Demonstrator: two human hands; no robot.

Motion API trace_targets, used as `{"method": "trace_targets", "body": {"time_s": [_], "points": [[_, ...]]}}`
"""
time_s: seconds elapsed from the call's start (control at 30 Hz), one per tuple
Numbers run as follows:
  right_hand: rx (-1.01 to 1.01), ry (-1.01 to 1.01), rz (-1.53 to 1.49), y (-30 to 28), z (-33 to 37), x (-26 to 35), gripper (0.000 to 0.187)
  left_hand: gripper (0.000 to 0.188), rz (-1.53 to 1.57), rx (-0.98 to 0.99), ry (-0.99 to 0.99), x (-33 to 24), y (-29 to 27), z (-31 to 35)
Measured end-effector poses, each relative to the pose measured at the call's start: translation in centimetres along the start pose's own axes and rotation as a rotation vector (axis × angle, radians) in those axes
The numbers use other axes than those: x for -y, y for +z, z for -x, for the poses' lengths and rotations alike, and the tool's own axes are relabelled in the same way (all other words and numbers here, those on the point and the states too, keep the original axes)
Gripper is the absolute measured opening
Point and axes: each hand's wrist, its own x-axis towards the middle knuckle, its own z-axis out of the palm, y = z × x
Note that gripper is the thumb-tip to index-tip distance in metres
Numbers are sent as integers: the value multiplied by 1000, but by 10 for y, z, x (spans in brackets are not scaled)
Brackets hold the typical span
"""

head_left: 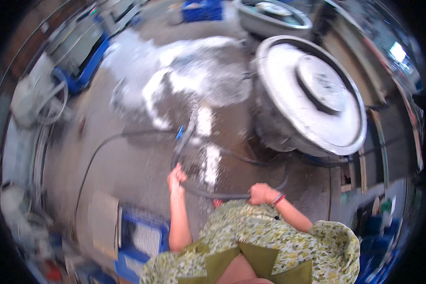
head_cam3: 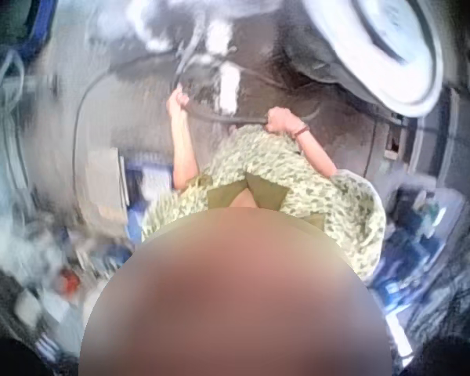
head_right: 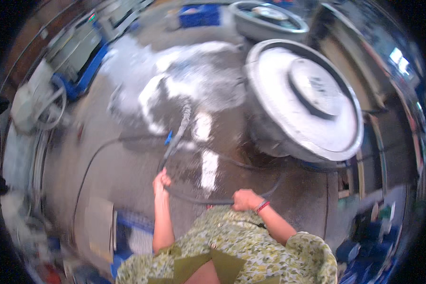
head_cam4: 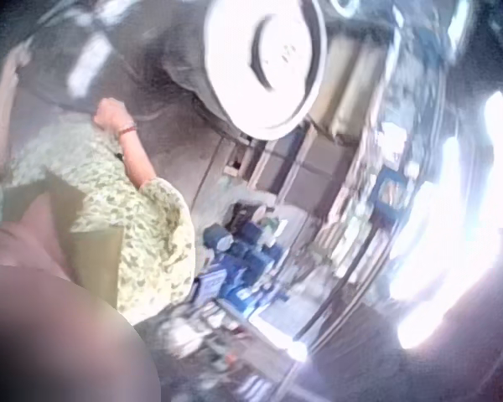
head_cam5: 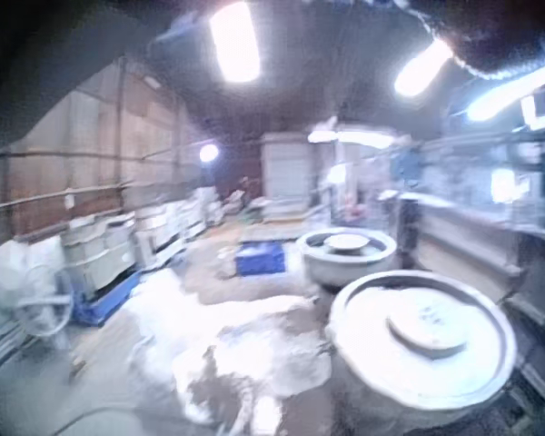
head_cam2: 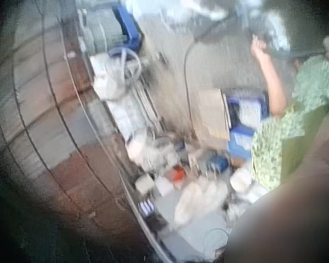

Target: The person uses a hose to spray water into a large rotating industrial washing machine filled with colorful plastic pieces. They rinse the machine's interior and the surrounding floor area, moving around the equipment to cover different sections.

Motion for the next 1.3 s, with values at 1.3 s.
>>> {"method": "trace_targets", "body": {"time_s": [1.3], "points": [[-200,-47,-121,-11,63,-224,33,18,423,168,-345,124,155,52]]}}
